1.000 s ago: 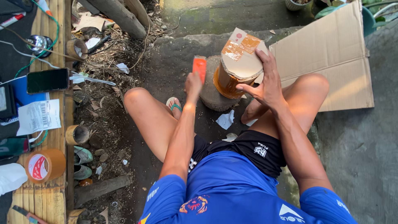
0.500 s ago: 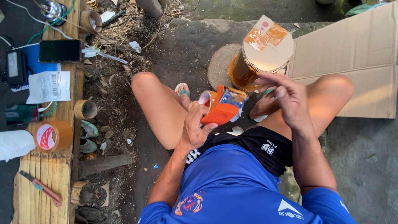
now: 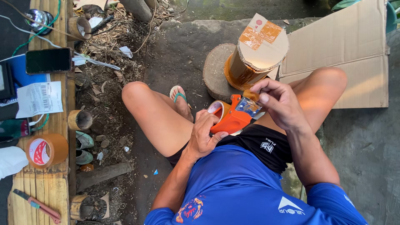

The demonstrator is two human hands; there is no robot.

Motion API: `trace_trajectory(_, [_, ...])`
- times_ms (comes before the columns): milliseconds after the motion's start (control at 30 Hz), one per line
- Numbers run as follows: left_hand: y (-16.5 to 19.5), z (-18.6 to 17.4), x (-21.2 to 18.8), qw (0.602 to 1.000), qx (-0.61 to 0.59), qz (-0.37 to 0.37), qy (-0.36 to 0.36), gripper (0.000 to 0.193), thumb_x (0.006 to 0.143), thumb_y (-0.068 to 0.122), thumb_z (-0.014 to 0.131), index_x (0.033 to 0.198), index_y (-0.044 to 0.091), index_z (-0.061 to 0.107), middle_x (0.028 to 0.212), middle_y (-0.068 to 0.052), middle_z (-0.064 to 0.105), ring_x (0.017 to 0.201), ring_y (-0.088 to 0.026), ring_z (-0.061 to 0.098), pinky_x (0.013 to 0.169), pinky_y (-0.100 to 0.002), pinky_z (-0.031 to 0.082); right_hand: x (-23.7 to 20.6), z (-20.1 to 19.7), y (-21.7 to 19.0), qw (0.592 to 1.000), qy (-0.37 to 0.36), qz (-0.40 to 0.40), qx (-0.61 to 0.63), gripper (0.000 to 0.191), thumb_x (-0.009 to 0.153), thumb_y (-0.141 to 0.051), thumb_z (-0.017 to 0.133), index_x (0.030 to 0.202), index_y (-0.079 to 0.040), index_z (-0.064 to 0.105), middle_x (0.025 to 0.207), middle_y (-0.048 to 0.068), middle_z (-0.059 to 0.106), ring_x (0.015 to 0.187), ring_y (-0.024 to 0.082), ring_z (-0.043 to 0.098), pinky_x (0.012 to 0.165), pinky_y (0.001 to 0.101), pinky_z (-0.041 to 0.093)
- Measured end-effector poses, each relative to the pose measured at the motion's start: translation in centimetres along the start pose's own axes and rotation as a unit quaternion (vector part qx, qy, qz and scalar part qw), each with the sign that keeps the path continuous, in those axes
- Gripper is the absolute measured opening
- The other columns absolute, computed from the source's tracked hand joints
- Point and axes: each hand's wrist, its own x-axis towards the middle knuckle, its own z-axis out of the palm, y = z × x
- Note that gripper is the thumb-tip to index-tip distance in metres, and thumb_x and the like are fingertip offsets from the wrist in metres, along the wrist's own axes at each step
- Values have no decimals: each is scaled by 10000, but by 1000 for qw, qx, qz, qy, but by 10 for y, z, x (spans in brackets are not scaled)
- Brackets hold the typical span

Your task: The person retrieves a piece of cardboard and a utility knife, then sits on the ground to assemble a cylindrical container. They wrap the cardboard around a plastic bag filled with green material, secure it with orange tape, and trim the excess cardboard with the knife.

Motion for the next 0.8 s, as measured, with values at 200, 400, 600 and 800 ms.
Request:
trace_trajectory(200, [6,10,8,1000,-18,-1,-6,416,1012,426,648,994,15,585,911,-115,613,870,-312,582,1009,-444,419,6,-15,9,996,54,17,69,180,962,-56,765,1101,17,677,936,31,695,781,50,574,683,201,442])
trace_trajectory(400, [15,8,10,995,16,-97,-24,440,1038,456,567,1017,20,618,874,-119,639,856,-294,615,1021,-435,358,20,-6,0,959,172,-99,-204,82,965,-34,764,1023,9,726,921,7,712,813,39,636,738,194,521])
trace_trajectory(600, [14,7,12,981,6,-194,-18,420,1043,439,545,980,31,624,831,-136,648,813,-338,529,914,-388,392,59,-16,-27,889,194,-222,-351,78,997,-51,794,1048,-5,758,985,51,731,926,116,638,842,269,519])
trace_trajectory(800, [1,19,39,980,-30,-195,3,430,1047,434,517,951,28,623,734,-143,619,682,-314,573,821,-399,430,78,-16,-27,765,245,-258,-538,163,940,-158,893,1027,-51,807,1101,131,699,1041,281,520,940,410,422])
